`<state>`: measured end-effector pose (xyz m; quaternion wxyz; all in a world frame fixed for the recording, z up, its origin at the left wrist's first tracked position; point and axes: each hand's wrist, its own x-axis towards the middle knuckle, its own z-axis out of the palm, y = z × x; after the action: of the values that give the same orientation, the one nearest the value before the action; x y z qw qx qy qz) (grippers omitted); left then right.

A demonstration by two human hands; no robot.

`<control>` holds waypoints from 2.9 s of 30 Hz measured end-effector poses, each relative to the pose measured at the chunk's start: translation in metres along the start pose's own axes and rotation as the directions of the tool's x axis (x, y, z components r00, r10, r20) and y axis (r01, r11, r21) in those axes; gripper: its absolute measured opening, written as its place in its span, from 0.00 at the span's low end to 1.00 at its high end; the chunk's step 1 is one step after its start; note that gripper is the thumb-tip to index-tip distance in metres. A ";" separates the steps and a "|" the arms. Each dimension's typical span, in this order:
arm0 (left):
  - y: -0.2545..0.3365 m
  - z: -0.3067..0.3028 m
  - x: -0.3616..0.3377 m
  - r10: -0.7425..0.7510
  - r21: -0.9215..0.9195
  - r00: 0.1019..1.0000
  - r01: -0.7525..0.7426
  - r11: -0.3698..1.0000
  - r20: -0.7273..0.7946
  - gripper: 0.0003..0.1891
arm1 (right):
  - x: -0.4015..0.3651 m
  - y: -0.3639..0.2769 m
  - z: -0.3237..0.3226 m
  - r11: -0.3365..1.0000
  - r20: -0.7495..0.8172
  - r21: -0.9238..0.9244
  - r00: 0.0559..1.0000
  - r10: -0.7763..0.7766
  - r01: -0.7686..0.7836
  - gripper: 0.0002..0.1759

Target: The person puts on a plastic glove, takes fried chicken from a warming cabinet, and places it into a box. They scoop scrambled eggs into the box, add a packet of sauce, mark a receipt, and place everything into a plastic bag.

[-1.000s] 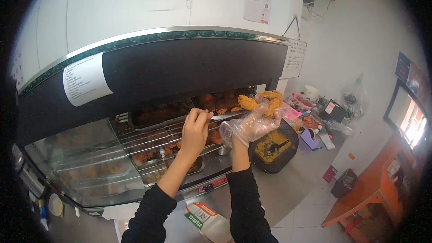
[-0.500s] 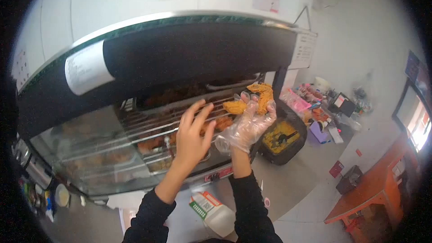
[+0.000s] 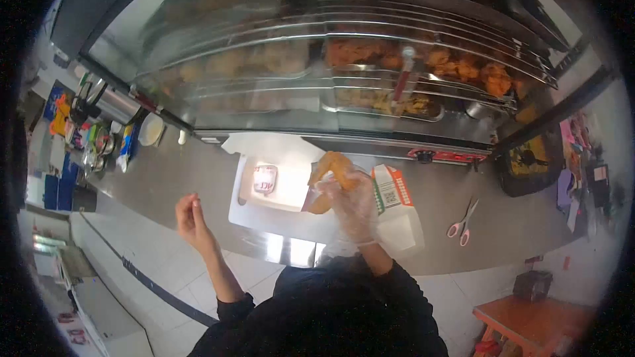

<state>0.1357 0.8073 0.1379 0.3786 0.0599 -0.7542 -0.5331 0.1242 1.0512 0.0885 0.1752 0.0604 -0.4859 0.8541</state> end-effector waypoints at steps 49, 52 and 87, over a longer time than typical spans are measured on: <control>-0.039 0.022 0.029 0.233 0.278 0.953 -0.174 0.945 -0.192 0.50 | 0.126 -0.091 -0.001 0.051 0.163 -0.958 0.684 -0.711 0.282 0.27; -0.043 0.037 0.030 0.174 0.194 0.970 -0.140 0.971 -0.172 0.47 | 0.133 -0.100 -0.005 0.091 0.172 -0.938 0.680 -0.713 0.333 0.26; -0.039 0.061 0.001 0.080 0.063 0.995 -0.083 0.995 0.051 0.22 | 0.191 -0.106 -0.056 -0.152 0.321 -0.946 0.752 -0.577 0.287 0.10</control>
<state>0.0843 0.8362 0.0971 0.3798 0.0284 -0.7819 -0.4936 -0.0123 1.1944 0.1970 0.4924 -0.0081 -0.8545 0.1655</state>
